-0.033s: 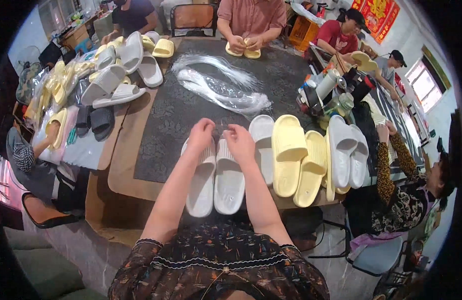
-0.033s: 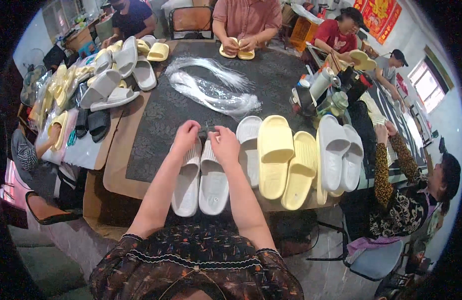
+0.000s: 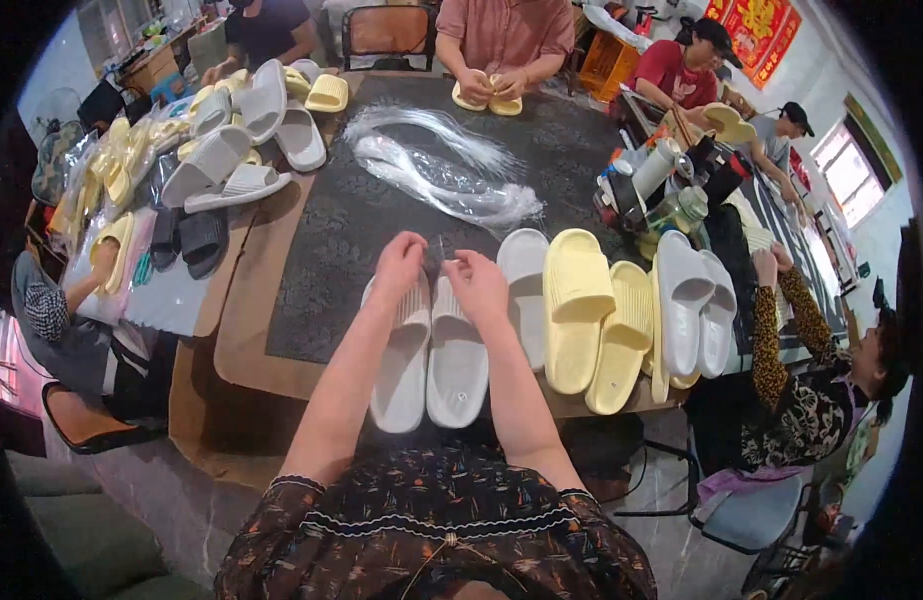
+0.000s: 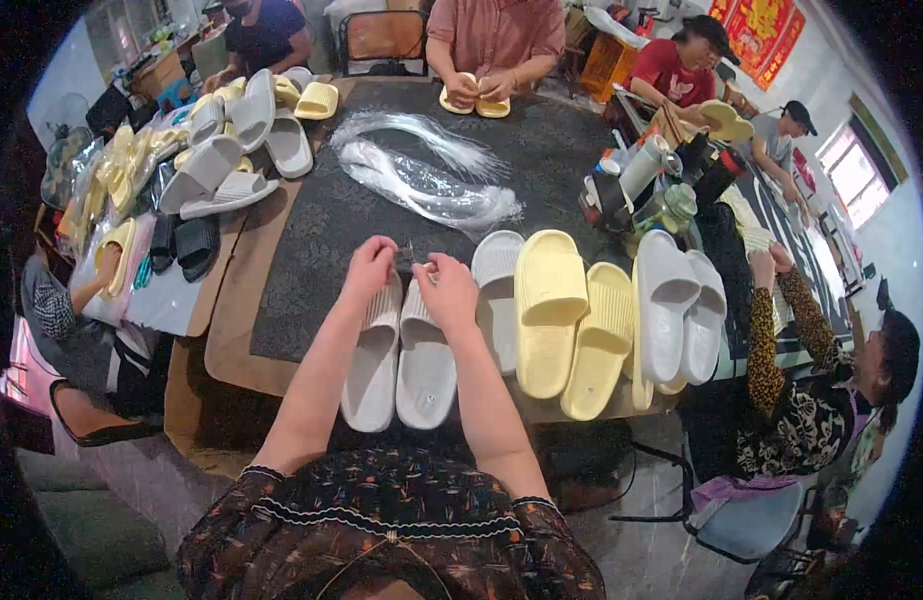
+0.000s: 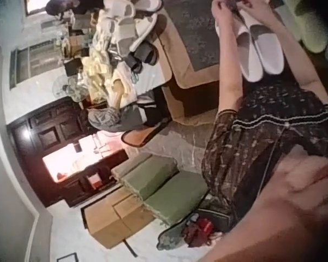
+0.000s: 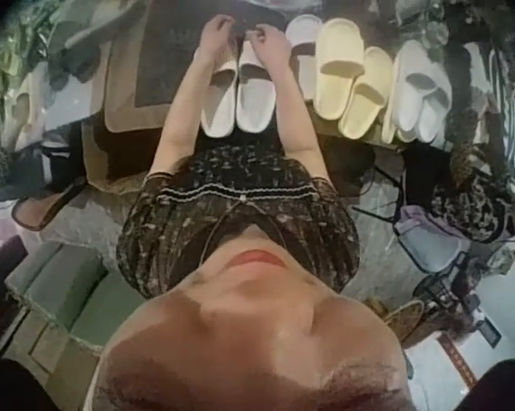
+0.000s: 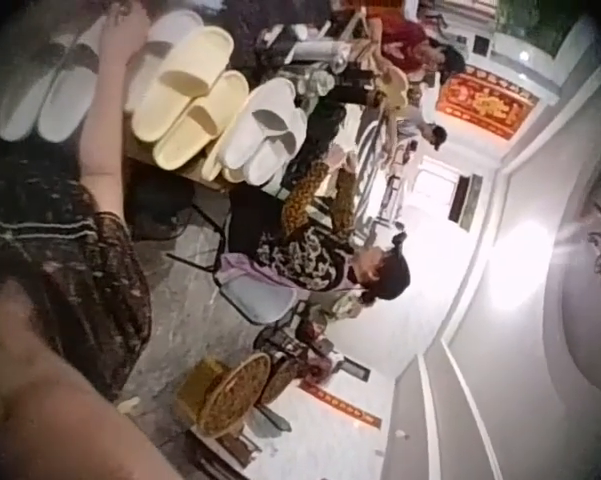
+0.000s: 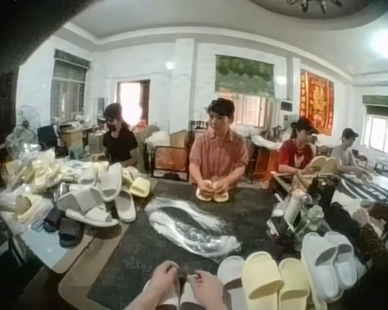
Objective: Inspecting and trimming loose material from various pairs of rubber slippers at a manufacturing finishing station.
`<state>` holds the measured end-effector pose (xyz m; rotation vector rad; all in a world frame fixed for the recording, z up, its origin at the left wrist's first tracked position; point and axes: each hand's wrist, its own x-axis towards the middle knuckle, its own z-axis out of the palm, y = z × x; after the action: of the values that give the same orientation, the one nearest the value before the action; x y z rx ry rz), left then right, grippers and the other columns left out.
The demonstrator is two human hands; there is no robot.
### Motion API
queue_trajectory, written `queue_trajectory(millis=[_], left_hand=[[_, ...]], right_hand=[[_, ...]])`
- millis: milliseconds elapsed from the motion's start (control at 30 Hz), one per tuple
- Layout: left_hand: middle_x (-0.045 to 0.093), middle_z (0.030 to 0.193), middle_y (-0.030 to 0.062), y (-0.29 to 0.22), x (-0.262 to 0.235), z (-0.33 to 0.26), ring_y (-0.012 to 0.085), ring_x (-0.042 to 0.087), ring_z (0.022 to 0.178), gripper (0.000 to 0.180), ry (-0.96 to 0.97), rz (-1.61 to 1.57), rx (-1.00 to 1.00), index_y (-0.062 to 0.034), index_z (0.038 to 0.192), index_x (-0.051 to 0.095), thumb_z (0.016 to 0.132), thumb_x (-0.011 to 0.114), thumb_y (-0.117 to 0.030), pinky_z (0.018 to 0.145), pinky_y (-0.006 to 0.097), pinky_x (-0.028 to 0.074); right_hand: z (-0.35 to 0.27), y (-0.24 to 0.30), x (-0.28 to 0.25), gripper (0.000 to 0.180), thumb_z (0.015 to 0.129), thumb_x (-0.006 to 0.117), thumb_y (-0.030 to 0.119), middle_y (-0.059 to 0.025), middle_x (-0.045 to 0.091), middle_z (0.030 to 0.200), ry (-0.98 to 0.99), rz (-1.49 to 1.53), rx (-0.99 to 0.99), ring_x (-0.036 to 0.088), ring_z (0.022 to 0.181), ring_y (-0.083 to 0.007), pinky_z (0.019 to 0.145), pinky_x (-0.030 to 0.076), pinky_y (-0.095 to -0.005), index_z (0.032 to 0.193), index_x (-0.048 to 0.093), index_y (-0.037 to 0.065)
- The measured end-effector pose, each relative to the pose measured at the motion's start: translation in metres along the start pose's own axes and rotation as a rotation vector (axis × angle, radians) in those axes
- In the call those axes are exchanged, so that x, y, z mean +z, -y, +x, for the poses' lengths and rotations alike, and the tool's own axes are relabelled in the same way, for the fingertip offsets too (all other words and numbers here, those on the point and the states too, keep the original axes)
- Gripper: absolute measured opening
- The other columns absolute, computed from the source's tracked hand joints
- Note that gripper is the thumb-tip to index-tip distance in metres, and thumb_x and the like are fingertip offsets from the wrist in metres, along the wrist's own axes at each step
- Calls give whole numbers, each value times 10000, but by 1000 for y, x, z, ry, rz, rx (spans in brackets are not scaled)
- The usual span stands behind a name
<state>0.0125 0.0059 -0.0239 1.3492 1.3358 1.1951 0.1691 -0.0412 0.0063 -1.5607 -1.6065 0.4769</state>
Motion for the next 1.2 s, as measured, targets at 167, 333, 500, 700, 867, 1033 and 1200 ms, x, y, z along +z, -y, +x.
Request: queue_trajectory(millis=[167,333,500,700,867,1033,1200], left_hand=[[542,710,-16,-2,0,9,64,494,598,96,34,-218,-90,-52,930,583,893,508,-99,522,215,407],[567,743,-21,-21,-2,2,55,497,629,141,115,-293,-80,-41,970,614,874,547,-118,570,200,413],[600,775,-16,-31,-4,-3,54,509,657,182,195,-405,17,-23,985,634,848,580,-128,613,197,411],[636,817,11,-27,-6,-3,57,540,709,173,257,-411,47,-10,969,636,839,595,-116,660,208,427],[645,831,22,-25,-4,-5,77,564,753,193,217,-289,9,-3,968,638,831,635,-139,686,219,441],[641,828,16,-26,1,-7,74,561,749,170,293,-255,26,-10,942,639,836,641,-144,677,219,443],[644,827,15,-24,5,-7,70,562,759,159,250,-235,39,-10,917,639,829,646,-143,673,221,444]], right_hand=[[4,-3,-5,227,805,625,315,-80,661,798,153,7,62,605,810,-260,719,476,-393,875,678,106],[4,-5,-5,210,832,606,294,-73,659,793,118,107,5,607,775,-252,698,470,-370,871,662,96],[2,-6,-2,156,848,604,232,-64,649,762,39,285,-42,599,725,-224,667,460,-347,862,644,82],[3,-11,0,163,845,620,220,-62,639,740,-52,321,8,589,704,-195,657,457,-329,864,641,59],[2,-4,-3,145,822,647,192,-69,644,762,-48,341,7,589,706,-194,663,465,-322,851,660,50],[1,-2,-9,132,809,655,172,-63,646,783,-53,274,-90,577,712,-181,657,466,-316,849,664,47],[1,-2,-7,110,803,657,143,-64,639,782,-72,340,-42,567,711,-180,654,464,-311,848,664,42]])
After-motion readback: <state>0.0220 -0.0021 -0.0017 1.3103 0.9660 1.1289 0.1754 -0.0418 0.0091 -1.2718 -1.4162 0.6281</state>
